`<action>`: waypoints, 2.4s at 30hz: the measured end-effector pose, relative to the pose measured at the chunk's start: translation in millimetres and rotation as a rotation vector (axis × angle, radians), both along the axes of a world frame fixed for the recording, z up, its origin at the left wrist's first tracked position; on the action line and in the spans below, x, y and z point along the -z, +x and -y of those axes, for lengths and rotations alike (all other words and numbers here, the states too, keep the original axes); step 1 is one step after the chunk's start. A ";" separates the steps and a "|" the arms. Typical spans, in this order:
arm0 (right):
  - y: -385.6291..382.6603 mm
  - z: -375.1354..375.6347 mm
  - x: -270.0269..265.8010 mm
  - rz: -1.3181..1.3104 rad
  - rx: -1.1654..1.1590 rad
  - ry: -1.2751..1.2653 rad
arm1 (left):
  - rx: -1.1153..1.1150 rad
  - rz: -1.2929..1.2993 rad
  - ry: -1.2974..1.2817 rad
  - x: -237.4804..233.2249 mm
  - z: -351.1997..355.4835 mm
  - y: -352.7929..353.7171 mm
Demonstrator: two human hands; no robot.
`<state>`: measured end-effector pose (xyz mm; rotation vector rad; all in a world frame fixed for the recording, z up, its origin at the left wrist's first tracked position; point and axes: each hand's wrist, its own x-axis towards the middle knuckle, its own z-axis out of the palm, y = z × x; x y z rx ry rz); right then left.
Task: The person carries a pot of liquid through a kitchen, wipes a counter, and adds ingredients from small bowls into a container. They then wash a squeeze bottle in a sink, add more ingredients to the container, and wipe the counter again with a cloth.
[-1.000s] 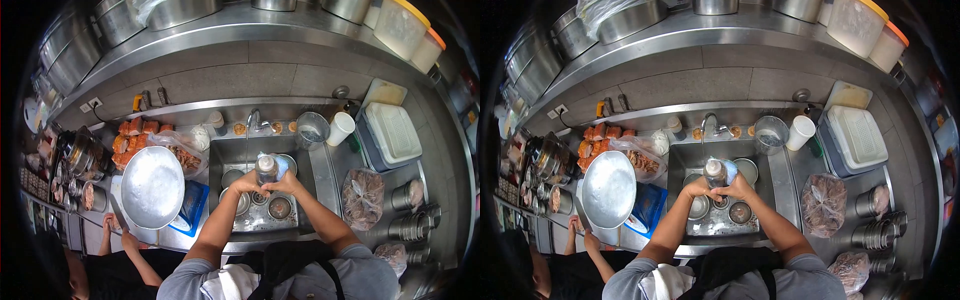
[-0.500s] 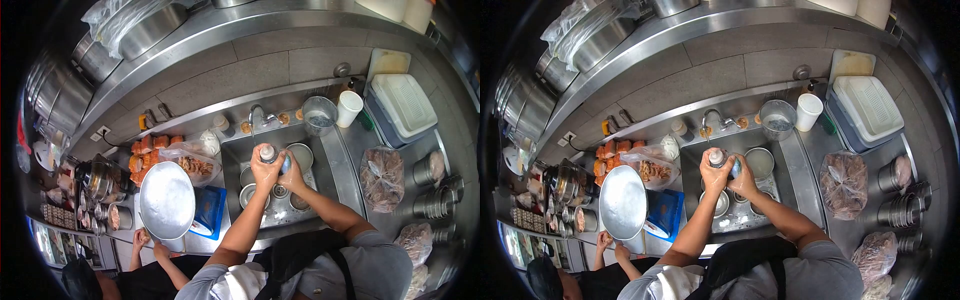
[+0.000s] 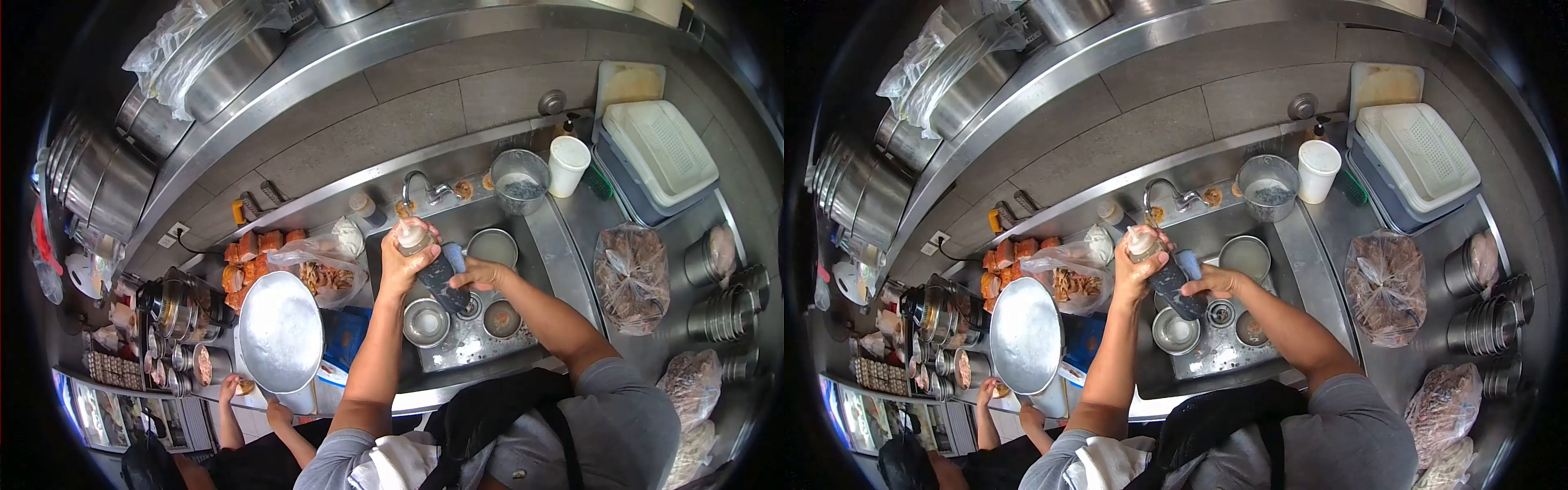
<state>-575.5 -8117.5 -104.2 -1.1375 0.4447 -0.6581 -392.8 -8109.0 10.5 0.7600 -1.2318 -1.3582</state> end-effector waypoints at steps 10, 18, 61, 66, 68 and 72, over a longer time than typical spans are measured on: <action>38.9 -44.0 72.5 0.427 0.151 1.042 | -0.166 0.246 -0.314 29.3 -38.4 -7.4; 54.7 -89.8 62.9 0.230 0.742 0.899 | -0.499 0.416 -0.509 52.0 -61.6 -15.8; -48.6 21.3 8.1 -0.309 0.850 -0.045 | -0.573 0.356 -0.173 151.2 21.6 17.1; -196.7 174.2 16.0 -1.201 0.822 -0.594 | -0.480 0.461 -0.181 182.1 113.9 27.7; -198.9 161.5 -21.7 -1.467 0.901 -0.760 | -0.456 0.511 -0.103 175.8 122.3 26.3; -128.3 149.0 -27.2 -0.829 1.156 -0.957 | -0.412 0.543 -0.010 194.2 139.2 24.9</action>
